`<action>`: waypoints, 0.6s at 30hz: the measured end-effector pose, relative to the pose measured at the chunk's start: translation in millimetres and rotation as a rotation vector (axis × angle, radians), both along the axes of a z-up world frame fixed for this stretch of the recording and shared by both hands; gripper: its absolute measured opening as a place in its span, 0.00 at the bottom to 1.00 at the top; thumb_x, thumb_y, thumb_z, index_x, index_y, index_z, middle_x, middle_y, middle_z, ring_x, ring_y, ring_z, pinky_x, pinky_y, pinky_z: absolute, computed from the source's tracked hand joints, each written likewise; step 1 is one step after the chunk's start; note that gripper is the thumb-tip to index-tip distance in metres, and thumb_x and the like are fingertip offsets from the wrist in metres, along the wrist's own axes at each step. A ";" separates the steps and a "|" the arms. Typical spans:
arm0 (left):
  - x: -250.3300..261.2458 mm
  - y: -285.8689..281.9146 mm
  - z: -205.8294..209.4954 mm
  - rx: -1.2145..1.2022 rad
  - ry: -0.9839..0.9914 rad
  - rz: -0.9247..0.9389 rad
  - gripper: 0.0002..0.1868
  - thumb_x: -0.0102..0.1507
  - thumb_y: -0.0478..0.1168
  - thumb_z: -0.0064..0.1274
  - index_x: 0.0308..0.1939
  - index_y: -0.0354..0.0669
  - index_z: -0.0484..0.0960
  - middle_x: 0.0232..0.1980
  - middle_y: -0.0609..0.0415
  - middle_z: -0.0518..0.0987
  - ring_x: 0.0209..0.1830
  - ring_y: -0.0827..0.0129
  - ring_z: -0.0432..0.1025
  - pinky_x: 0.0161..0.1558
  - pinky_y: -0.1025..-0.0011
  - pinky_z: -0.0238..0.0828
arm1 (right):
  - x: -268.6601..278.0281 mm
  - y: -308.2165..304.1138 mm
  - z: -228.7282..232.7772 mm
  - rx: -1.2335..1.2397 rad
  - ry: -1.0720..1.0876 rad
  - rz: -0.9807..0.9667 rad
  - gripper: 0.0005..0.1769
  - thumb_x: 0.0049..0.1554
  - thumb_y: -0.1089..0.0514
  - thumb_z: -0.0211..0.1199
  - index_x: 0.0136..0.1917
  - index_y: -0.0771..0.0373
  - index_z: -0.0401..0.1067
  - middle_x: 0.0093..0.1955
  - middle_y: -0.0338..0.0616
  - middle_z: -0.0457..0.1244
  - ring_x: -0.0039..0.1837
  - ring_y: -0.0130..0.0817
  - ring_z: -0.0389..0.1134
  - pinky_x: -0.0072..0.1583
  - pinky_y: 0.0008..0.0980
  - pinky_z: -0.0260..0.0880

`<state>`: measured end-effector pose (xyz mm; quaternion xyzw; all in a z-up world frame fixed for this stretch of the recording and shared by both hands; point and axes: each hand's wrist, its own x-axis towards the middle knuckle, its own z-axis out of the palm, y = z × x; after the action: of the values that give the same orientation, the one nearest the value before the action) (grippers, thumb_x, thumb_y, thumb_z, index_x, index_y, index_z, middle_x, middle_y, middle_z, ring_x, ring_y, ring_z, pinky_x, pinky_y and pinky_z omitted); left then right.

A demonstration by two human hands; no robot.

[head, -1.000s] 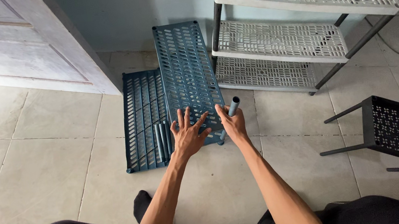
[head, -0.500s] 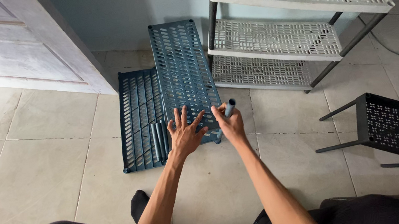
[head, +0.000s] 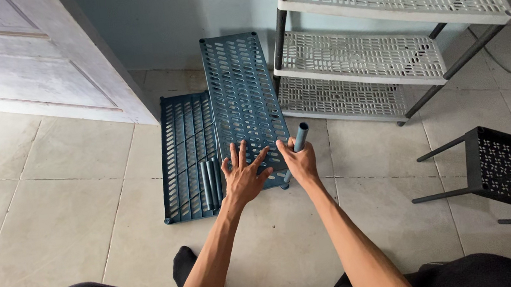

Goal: The person sits on the floor and takes apart a blue plastic shoe rack. They pull the perforated shelves apart, detach the cylindrical leg tubes from the shelf posts by hand, and stack the removed tubes and shelves in separate piles on the floor.

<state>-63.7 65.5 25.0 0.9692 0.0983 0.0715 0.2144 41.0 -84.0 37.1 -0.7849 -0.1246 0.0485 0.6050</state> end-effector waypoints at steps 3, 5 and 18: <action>-0.2 0.4 -1.0 -0.019 0.014 0.002 0.32 0.65 0.64 0.49 0.74 0.77 0.65 0.82 0.37 0.46 0.82 0.38 0.34 0.70 0.33 0.34 | 3.4 -2.8 1.0 0.157 0.074 0.019 0.27 0.59 0.53 0.67 0.26 0.56 0.56 0.24 0.32 0.56 0.30 0.20 0.59 0.35 0.30 0.60; -0.1 0.6 -1.5 -0.009 0.007 0.003 0.32 0.65 0.65 0.49 0.74 0.78 0.65 0.82 0.37 0.47 0.82 0.38 0.34 0.70 0.34 0.34 | 7.0 -8.1 1.2 0.315 0.229 -0.002 0.22 0.60 0.54 0.65 0.29 0.56 0.59 0.24 0.31 0.55 0.29 0.22 0.56 0.38 0.30 0.64; 2.3 7.1 4.4 -0.251 -0.068 0.054 0.30 0.59 0.51 0.63 0.66 0.66 0.77 0.81 0.39 0.52 0.83 0.43 0.37 0.70 0.38 0.32 | 22.1 -48.3 8.3 0.638 0.580 0.075 0.17 0.64 0.48 0.58 0.54 0.64 0.73 0.44 0.40 0.59 0.50 0.29 0.64 0.60 0.37 0.73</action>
<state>-61.4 72.5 29.4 0.9288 0.1254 0.0972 0.3350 63.1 -132.3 45.4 -0.5073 0.0133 0.2479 0.8253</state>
